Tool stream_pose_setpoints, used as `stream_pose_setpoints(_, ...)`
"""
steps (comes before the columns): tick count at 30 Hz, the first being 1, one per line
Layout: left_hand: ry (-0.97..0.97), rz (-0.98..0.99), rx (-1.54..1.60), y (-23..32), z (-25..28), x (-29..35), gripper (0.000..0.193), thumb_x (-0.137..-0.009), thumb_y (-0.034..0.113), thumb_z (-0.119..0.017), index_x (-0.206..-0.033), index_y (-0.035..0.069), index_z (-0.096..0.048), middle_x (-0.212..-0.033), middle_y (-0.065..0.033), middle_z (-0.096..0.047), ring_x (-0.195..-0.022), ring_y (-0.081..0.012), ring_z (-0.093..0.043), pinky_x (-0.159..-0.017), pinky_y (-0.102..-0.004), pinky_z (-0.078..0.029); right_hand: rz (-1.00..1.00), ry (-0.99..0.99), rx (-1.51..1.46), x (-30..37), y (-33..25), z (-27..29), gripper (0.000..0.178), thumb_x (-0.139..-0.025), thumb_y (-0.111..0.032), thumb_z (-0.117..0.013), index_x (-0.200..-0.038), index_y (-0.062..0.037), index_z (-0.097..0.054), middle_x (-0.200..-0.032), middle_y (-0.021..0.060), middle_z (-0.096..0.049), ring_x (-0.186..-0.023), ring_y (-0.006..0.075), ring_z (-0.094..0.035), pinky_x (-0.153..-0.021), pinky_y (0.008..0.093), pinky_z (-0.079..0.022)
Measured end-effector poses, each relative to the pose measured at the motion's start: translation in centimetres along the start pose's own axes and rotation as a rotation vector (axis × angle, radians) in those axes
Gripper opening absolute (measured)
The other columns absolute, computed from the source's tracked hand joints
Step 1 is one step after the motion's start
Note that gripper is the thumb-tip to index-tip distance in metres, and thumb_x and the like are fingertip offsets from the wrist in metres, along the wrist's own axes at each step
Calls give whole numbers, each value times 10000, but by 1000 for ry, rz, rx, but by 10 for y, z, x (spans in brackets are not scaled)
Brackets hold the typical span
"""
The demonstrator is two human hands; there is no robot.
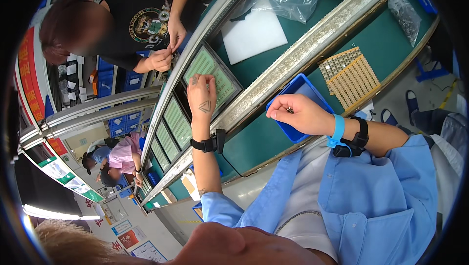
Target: Manually assembling small electronic components on an assembly line.
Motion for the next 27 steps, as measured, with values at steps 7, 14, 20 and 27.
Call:
stream_pose_setpoints(7,-4,-16,-44,2,2,0,63,-901,105,-688,-933,52,-676,-934,-102,-628,-982,-326,-608,-859,-458,-486,20,5,2,0,0,1,152,-1051,-114,-599,-1095,6,-683,-1011,12,-700,-944,53,-609,-859,231,-490)
stream_pose_setpoints(14,-30,-58,-112,6,4,-2,53,-896,105,-682,-920,59,-672,-958,-105,-627,-991,-320,-606,-864,-456,-490,12,8,-2,2,1,2,151,-1050,-116,-602,-1091,5,-682,-1008,10,-700,-928,47,-604,-839,225,-488)
stream_pose_setpoints(20,-76,-106,-177,3,6,-8,58,-881,108,-685,-914,61,-675,-959,-105,-629,-993,-318,-607,-853,-458,-496,14,1,-6,0,1,2,155,-1050,-124,-603,-1090,2,-684,-999,4,-697,-915,43,-596,-823,221,-482)
stream_pose_setpoints(27,-70,-105,-145,4,6,-11,53,-860,105,-703,-888,61,-691,-939,-108,-637,-992,-315,-614,-845,-451,-504,33,10,6,1,-1,2,153,-1049,-124,-604,-1085,-2,-689,-969,-11,-686,-884,33,-582,-791,214,-470)
Point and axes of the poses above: each hand's wrist, its own x-axis away from the middle knuckle, its own z-axis out of the back of the hand, y = z × x, the point moved 3 cm from there along -x, towards the middle knuckle
